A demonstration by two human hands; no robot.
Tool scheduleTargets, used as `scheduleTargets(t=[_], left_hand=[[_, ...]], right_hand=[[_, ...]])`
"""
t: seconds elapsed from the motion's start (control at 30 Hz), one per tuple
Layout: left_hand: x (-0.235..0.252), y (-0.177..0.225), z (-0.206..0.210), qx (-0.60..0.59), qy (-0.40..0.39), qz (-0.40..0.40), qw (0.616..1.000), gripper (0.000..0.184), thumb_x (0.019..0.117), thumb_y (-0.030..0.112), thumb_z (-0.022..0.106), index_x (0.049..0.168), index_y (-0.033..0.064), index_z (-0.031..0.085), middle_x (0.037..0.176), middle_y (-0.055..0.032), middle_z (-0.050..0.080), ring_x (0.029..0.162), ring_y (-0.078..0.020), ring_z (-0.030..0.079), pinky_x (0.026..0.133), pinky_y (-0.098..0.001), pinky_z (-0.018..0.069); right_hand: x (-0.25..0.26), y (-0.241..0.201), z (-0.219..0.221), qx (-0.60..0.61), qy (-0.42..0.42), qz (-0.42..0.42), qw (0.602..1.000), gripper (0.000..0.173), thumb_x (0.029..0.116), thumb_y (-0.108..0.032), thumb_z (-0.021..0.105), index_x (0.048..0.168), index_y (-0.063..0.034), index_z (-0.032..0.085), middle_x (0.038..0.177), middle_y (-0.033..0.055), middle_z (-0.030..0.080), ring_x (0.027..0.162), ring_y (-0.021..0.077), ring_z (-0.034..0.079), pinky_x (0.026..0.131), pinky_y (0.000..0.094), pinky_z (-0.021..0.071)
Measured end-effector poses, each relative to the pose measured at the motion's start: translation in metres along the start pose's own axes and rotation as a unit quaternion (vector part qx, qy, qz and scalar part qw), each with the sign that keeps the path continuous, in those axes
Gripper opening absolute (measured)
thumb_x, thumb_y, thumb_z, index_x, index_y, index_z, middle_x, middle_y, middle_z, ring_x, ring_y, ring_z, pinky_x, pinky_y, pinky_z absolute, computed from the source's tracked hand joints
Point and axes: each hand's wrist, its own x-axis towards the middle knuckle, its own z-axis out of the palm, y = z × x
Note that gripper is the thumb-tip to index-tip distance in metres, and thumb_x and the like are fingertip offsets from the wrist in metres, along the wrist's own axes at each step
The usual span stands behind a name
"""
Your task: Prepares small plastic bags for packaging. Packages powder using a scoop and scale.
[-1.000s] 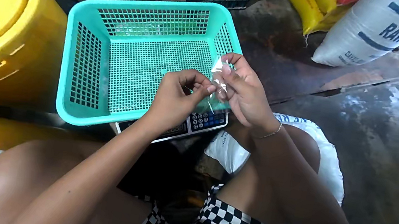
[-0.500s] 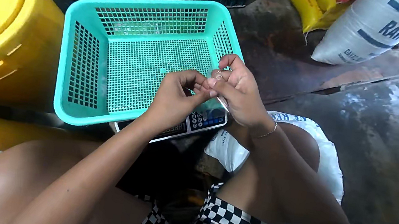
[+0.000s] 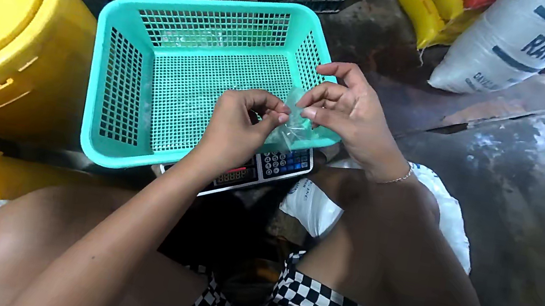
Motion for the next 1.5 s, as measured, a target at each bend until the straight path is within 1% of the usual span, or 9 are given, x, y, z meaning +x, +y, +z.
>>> scheduleTargets(t=[0.23, 0.4, 0.5, 0.63, 0.73, 0.8, 1.07, 1.27, 1.5], left_hand=[[0.0, 0.0, 0.001, 0.018, -0.004, -0.002, 1.0, 0.007, 0.0963, 0.011, 0.068, 0.1, 0.0065, 0.074, 0.088, 0.0021, 0.072, 0.073, 0.0004, 0.064, 0.068, -0.0166, 0.0529], [-0.003, 0.003, 0.01, 0.016, 0.07, -0.023, 0.997, 0.024, 0.0905, 0.01, 0.076, 0.112, 0.0045, 0.068, 0.091, 0.0012, 0.073, 0.073, -0.0006, 0.065, 0.065, -0.0162, 0.053], [-0.007, 0.006, 0.018, -0.043, 0.105, -0.033, 0.993, 0.015, 0.092, 0.01, 0.075, 0.1, 0.0034, 0.064, 0.082, 0.0011, 0.067, 0.06, -0.0002, 0.061, 0.056, -0.0154, 0.0531], [-0.007, 0.007, 0.019, -0.153, 0.048, -0.036, 0.986, 0.014, 0.1036, 0.019, 0.059, 0.1, 0.0065, 0.063, 0.083, 0.0042, 0.07, 0.074, -0.004, 0.071, 0.07, -0.0234, 0.0625], [-0.005, 0.008, 0.016, -0.159, 0.053, -0.04, 0.985, 0.015, 0.0891, 0.007, 0.076, 0.099, 0.0051, 0.065, 0.08, 0.0041, 0.071, 0.069, -0.0029, 0.069, 0.066, -0.0203, 0.06], [-0.003, 0.009, 0.009, -0.158, 0.037, -0.047, 0.986, 0.014, 0.0871, 0.002, 0.076, 0.098, 0.0047, 0.068, 0.079, 0.0036, 0.073, 0.068, -0.0032, 0.069, 0.067, -0.0198, 0.06], [0.0, 0.016, -0.005, -0.165, -0.015, -0.071, 0.984, 0.011, 0.0917, 0.013, 0.073, 0.1, 0.0069, 0.07, 0.081, 0.0039, 0.073, 0.074, -0.0061, 0.071, 0.069, -0.0236, 0.0621], [-0.001, 0.006, 0.005, -0.172, 0.016, -0.048, 0.984, 0.002, 0.0928, 0.004, 0.072, 0.095, 0.0047, 0.072, 0.079, 0.0035, 0.073, 0.069, -0.0035, 0.069, 0.067, -0.0208, 0.0602], [0.007, 0.008, -0.02, 0.016, 0.103, 0.011, 0.994, 0.009, 0.0976, 0.014, 0.067, 0.097, 0.0059, 0.069, 0.082, 0.0042, 0.07, 0.07, 0.0005, 0.067, 0.065, -0.017, 0.0581]], right_hand=[[-0.002, 0.0, 0.009, -0.016, 0.018, -0.003, 1.0, 0.047, 0.0822, 0.009, 0.069, 0.122, -0.0022, 0.045, 0.084, 0.0009, 0.066, 0.07, 0.0067, 0.066, 0.064, 0.0195, 0.0574], [-0.001, 0.007, 0.019, -0.002, -0.005, 0.007, 1.0, 0.031, 0.0933, 0.004, 0.055, 0.12, -0.0025, 0.041, 0.085, -0.0025, 0.059, 0.07, 0.0004, 0.059, 0.066, 0.0175, 0.0521], [0.0, 0.011, 0.029, 0.03, -0.002, 0.002, 1.0, 0.022, 0.096, 0.004, 0.048, 0.114, -0.0054, 0.038, 0.077, -0.0056, 0.054, 0.064, -0.0019, 0.051, 0.061, 0.0152, 0.0432], [-0.001, 0.012, 0.036, 0.085, -0.002, -0.003, 0.996, 0.021, 0.0997, 0.003, 0.052, 0.111, -0.0079, 0.039, 0.075, -0.0063, 0.058, 0.063, -0.0023, 0.054, 0.059, 0.0139, 0.0445], [-0.002, 0.011, 0.036, 0.112, -0.003, 0.005, 0.994, 0.019, 0.1023, -0.001, 0.052, 0.117, -0.0076, 0.042, 0.078, -0.0068, 0.062, 0.062, -0.0027, 0.056, 0.056, 0.0133, 0.0462], [-0.001, 0.012, 0.034, 0.128, -0.001, 0.013, 0.992, 0.019, 0.1038, -0.004, 0.05, 0.121, -0.0064, 0.043, 0.078, -0.006, 0.062, 0.061, -0.0012, 0.056, 0.057, 0.0149, 0.0481], [-0.001, 0.004, 0.027, 0.086, 0.041, -0.029, 0.995, 0.033, 0.102, -0.002, 0.054, 0.133, -0.0017, 0.042, 0.074, -0.007, 0.062, 0.062, 0.0009, 0.06, 0.06, 0.0177, 0.0538], [-0.002, 0.01, 0.037, 0.084, 0.035, -0.043, 0.995, 0.044, 0.1036, -0.001, 0.05, 0.146, 0.0065, 0.038, 0.071, -0.0063, 0.062, 0.06, -0.0001, 0.06, 0.058, 0.0154, 0.0535], [0.0, 0.0, 0.024, -0.028, 0.071, -0.039, 0.996, 0.051, 0.0984, 0.001, 0.061, 0.145, 0.0049, 0.04, 0.066, -0.0041, 0.063, 0.054, 0.0, 0.058, 0.052, 0.0139, 0.05]])
